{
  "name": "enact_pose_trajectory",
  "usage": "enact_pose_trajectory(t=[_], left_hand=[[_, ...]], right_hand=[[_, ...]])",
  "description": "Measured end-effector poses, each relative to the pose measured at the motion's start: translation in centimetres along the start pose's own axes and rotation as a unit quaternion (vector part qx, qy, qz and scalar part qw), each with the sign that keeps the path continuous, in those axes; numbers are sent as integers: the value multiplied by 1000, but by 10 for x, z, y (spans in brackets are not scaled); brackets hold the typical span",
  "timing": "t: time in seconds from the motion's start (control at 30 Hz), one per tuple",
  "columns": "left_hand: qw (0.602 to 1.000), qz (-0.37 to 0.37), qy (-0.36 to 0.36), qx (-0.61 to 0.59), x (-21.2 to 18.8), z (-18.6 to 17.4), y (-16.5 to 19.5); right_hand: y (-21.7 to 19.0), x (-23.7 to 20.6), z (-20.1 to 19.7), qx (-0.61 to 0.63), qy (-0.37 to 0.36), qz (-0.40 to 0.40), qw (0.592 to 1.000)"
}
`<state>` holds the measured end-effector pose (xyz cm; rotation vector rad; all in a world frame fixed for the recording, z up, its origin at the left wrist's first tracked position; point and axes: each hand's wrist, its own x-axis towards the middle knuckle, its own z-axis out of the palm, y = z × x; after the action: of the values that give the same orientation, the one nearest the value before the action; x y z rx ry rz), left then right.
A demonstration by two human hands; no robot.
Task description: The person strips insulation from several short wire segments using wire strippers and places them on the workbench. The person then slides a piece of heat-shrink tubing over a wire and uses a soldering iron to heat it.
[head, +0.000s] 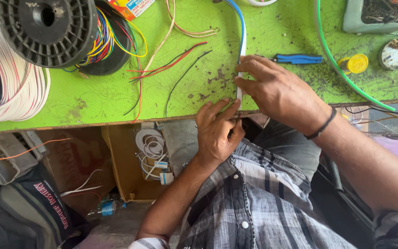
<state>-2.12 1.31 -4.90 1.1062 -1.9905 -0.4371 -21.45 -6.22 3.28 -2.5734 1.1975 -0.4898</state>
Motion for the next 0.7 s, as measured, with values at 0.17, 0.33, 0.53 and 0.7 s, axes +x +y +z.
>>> enact_pose_trajectory(t=[0.17, 0.33, 0.53, 0.7], left_hand=[[1000, -19, 2, 11, -2, 6, 1], [997, -51, 32, 45, -4, 14, 5], [995, -73, 37, 52, -2, 13, 13], [996, -69, 9, 64, 4, 4, 17]], right_hand=[[0, -6, 2, 22, 19, 25, 999], [-6, -14, -5, 15, 39, 33, 999], [-26, -75, -20, 47, 139, 173, 974], [-28, -136, -15, 12, 158, 276, 948]])
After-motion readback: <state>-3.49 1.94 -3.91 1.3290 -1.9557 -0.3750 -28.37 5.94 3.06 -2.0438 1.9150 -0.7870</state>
